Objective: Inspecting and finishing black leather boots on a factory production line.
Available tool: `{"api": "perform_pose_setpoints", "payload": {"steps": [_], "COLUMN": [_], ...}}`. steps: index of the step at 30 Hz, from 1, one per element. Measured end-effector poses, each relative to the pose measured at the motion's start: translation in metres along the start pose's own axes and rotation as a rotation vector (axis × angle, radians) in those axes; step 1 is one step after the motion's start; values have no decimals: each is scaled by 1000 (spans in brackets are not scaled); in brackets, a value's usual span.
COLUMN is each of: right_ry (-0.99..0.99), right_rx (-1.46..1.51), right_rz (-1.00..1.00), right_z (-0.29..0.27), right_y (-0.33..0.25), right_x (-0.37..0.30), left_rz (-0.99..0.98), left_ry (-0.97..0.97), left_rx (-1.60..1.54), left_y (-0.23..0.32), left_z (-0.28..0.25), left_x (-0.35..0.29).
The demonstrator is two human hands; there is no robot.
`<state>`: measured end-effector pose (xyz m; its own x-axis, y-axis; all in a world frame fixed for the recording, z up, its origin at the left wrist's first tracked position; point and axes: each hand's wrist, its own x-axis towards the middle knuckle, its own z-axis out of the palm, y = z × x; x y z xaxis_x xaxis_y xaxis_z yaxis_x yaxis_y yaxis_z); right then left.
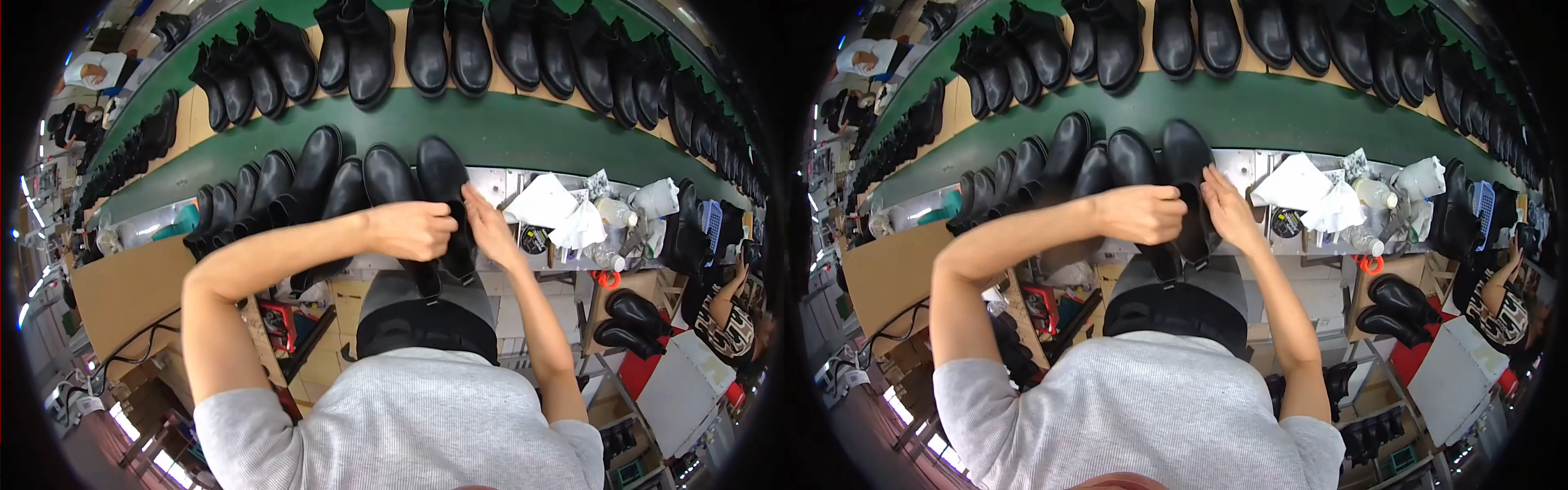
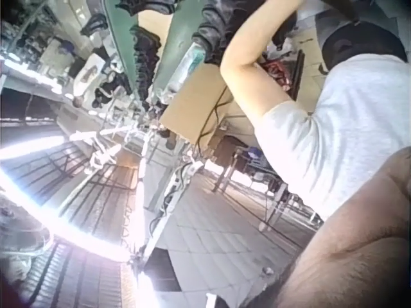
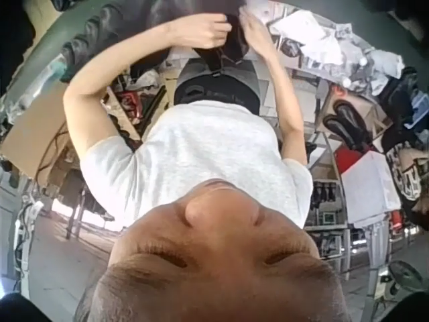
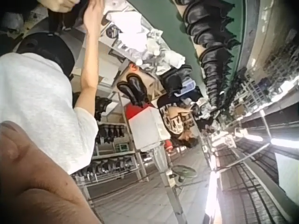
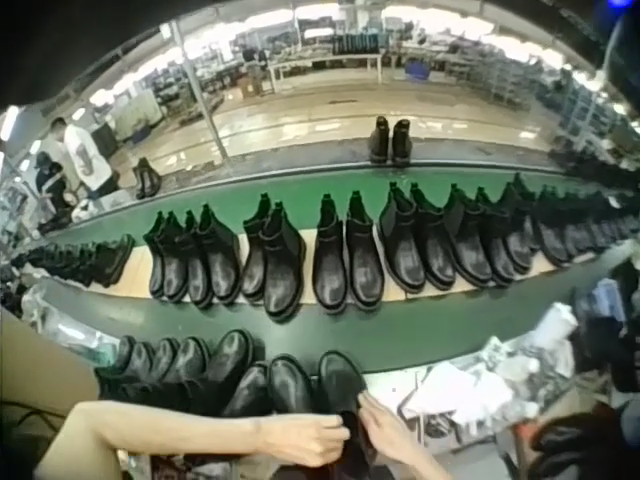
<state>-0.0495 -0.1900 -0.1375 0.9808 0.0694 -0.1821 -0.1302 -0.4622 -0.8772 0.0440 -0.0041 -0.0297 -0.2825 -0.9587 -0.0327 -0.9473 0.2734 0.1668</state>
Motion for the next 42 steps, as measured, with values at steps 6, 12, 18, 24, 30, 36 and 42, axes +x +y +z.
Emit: {"api": "perform_pose_setpoints", "payload": {"steps": [6, 12, 18, 24, 30, 36, 42], "right_ry": [27, -44, -181, -186, -60, 74, 168], "right_rx": [549, 264, 1255, 1398, 881, 754, 387], "right_rz": [476, 511, 836, 627, 315, 222, -70], "right_z": [13, 30, 6, 15, -26, -47, -30], "right_y": [7, 11, 11, 79, -30, -71, -64], "right_x": [-19, 3, -5, -22, -24, -20, -35], "left_rz": [-1535, -1754, -1285, -1122, -1323, -595, -697], "left_ry": [1093, 1301, 1173, 967, 1043, 1324, 1381], "left_rx": [-885, -1982, -1907, -1902, -1954, -2760, -2564], "left_y": [77, 90, 83, 79, 75, 63, 71], "left_z": [44, 136, 75, 23, 77, 92, 116], "left_x": [-36, -28, -58, -47, -41, -8, -13]}}
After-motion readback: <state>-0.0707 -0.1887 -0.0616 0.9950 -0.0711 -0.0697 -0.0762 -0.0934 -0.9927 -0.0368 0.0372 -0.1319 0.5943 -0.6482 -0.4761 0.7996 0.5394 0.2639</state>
